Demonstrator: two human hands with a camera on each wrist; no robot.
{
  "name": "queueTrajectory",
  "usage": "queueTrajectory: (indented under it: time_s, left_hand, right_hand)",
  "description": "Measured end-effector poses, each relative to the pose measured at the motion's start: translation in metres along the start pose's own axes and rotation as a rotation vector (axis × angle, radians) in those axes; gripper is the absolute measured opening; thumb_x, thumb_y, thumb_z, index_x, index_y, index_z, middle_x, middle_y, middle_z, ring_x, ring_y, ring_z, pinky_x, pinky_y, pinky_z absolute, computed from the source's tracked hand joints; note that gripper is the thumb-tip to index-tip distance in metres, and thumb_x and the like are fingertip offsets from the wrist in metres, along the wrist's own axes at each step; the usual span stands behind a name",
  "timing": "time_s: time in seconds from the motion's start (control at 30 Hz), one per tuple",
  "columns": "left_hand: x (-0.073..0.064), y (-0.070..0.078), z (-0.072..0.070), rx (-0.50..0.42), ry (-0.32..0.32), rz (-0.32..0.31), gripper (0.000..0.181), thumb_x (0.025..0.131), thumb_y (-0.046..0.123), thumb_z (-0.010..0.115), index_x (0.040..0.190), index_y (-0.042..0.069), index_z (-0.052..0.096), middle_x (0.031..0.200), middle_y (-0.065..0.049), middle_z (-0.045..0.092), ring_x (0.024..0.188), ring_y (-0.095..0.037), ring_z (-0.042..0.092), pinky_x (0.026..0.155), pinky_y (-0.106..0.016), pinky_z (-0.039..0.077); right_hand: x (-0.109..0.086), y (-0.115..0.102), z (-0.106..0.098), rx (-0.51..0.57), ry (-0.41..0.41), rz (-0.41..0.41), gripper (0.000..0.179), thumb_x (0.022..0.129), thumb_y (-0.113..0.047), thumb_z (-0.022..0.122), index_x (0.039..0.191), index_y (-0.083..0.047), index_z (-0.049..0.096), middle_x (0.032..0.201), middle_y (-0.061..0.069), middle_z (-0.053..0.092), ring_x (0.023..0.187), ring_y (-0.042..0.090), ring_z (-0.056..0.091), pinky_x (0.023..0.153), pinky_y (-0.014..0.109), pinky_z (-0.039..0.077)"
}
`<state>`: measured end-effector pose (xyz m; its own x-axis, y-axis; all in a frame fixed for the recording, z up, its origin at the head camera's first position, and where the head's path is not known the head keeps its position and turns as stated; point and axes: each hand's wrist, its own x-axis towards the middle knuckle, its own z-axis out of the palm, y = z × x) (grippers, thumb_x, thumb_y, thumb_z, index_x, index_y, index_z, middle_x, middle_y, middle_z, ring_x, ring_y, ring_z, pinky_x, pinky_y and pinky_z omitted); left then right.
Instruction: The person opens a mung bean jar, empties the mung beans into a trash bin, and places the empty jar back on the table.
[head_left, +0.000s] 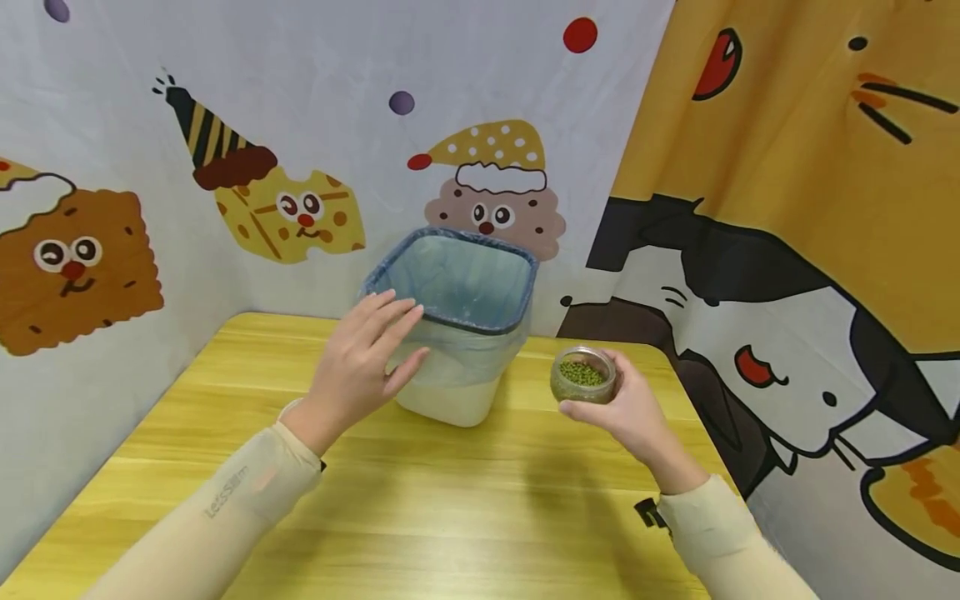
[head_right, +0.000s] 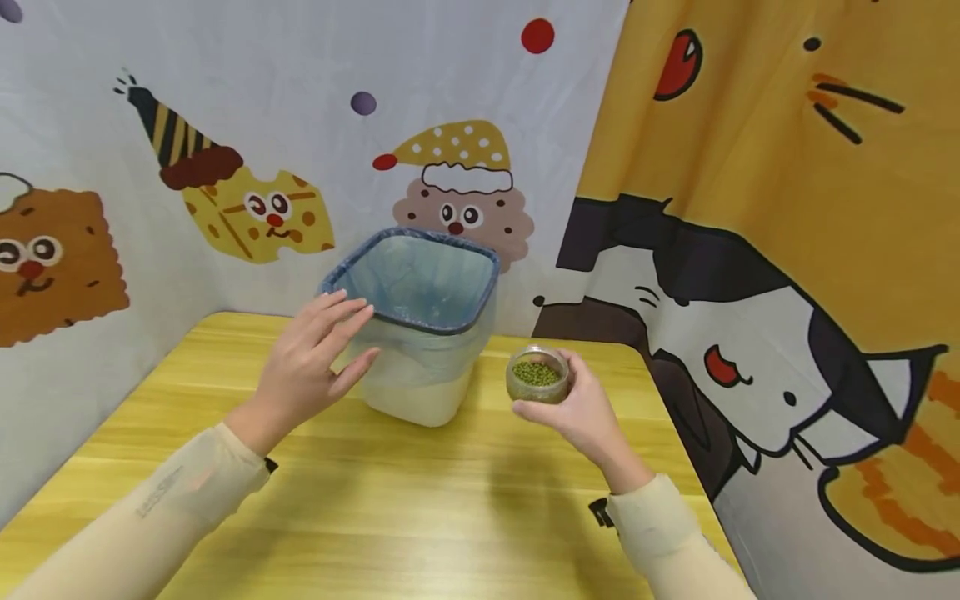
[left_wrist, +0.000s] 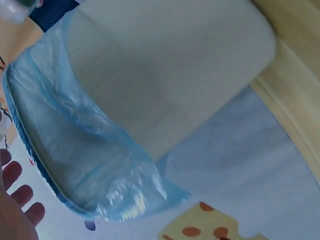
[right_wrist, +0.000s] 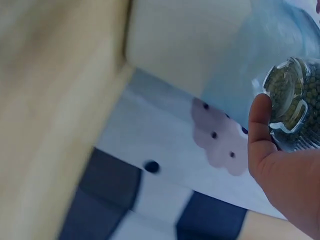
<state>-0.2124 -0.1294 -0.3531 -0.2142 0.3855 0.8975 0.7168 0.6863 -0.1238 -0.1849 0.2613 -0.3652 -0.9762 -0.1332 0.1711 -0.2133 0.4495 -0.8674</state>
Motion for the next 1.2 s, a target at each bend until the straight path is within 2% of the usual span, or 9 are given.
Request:
queueTrajectory:
  time_s: [0.13, 0.27, 0.4, 0.5, 0.63, 0.8, 0.97, 1.2]
  left_hand:
    - [0.006, 0.001, 0.009, 0.006, -0.020, -0.075, 0.047, 0.105, 0.040, 0.069, 0.130, 0.001, 0.075, 0.124, -0.019, 0.075, 0.121, -0.040, 0.069, 0.108, -0.054, 0.057]
    - [0.010, 0.002, 0.019, 0.012, 0.020, -0.152, 0.038, 0.098, 0.036, 0.079, 0.118, 0.004, 0.082, 0.112, -0.016, 0.079, 0.106, -0.036, 0.072, 0.097, -0.051, 0.061]
    - [0.012, 0.006, 0.026, -0.018, 0.073, -0.249, 0.028, 0.092, 0.031, 0.085, 0.107, 0.007, 0.085, 0.103, -0.012, 0.079, 0.097, -0.033, 0.072, 0.088, -0.049, 0.061]
    - [0.013, 0.008, 0.030, -0.038, 0.129, -0.296, 0.023, 0.089, 0.027, 0.089, 0.101, 0.008, 0.086, 0.098, -0.012, 0.079, 0.091, -0.033, 0.071, 0.083, -0.048, 0.061]
    - [0.015, 0.010, 0.032, -0.039, 0.172, -0.314, 0.022, 0.086, 0.026, 0.091, 0.097, 0.008, 0.086, 0.093, -0.012, 0.078, 0.085, -0.033, 0.069, 0.077, -0.047, 0.059]
    - [0.017, 0.010, 0.034, -0.045, 0.172, -0.324, 0.020, 0.085, 0.026, 0.092, 0.095, 0.010, 0.087, 0.091, -0.011, 0.078, 0.082, -0.032, 0.068, 0.074, -0.045, 0.058]
    - [0.018, 0.009, 0.032, -0.042, 0.149, -0.329, 0.021, 0.086, 0.028, 0.092, 0.095, 0.010, 0.087, 0.091, -0.011, 0.078, 0.081, -0.031, 0.067, 0.074, -0.044, 0.058]
    - [0.019, 0.008, 0.032, -0.057, 0.159, -0.320, 0.022, 0.085, 0.027, 0.093, 0.095, 0.008, 0.087, 0.091, -0.011, 0.078, 0.080, -0.031, 0.066, 0.074, -0.044, 0.058]
  right_hand:
    - [0.029, -0.034, -0.018, -0.190, 0.043, -0.030, 0.091, 0.083, -0.038, 0.094, 0.154, -0.010, 0.046, 0.138, 0.012, 0.063, 0.117, 0.028, 0.067, 0.092, 0.033, 0.059]
    - [0.063, -0.066, -0.032, -0.301, 0.061, -0.080, 0.097, 0.083, -0.042, 0.093, 0.158, -0.009, 0.042, 0.140, 0.014, 0.061, 0.120, 0.032, 0.065, 0.099, 0.048, 0.057]
    - [0.093, -0.093, -0.037, -0.386, 0.074, -0.126, 0.097, 0.082, -0.039, 0.093, 0.157, -0.007, 0.041, 0.139, 0.015, 0.060, 0.120, 0.033, 0.063, 0.100, 0.052, 0.056]
    - [0.113, -0.109, -0.035, -0.456, 0.064, -0.149, 0.097, 0.081, -0.038, 0.092, 0.156, -0.007, 0.039, 0.138, 0.016, 0.060, 0.119, 0.034, 0.063, 0.098, 0.053, 0.057]
    - [0.133, -0.123, -0.029, -0.542, 0.037, -0.178, 0.097, 0.080, -0.033, 0.092, 0.157, -0.005, 0.038, 0.138, 0.018, 0.061, 0.119, 0.036, 0.064, 0.098, 0.054, 0.058]
    - [0.149, -0.135, -0.024, -0.638, 0.006, -0.224, 0.094, 0.081, -0.024, 0.092, 0.156, -0.002, 0.039, 0.135, 0.021, 0.063, 0.118, 0.038, 0.065, 0.097, 0.055, 0.059]
    - [0.157, -0.144, -0.022, -0.725, -0.018, -0.249, 0.093, 0.083, -0.020, 0.089, 0.158, -0.002, 0.037, 0.139, 0.023, 0.061, 0.122, 0.040, 0.064, 0.100, 0.056, 0.059]
    - [0.162, -0.153, -0.019, -0.801, -0.020, -0.275, 0.093, 0.084, -0.019, 0.089, 0.159, -0.003, 0.036, 0.138, 0.024, 0.061, 0.122, 0.041, 0.063, 0.099, 0.056, 0.059]
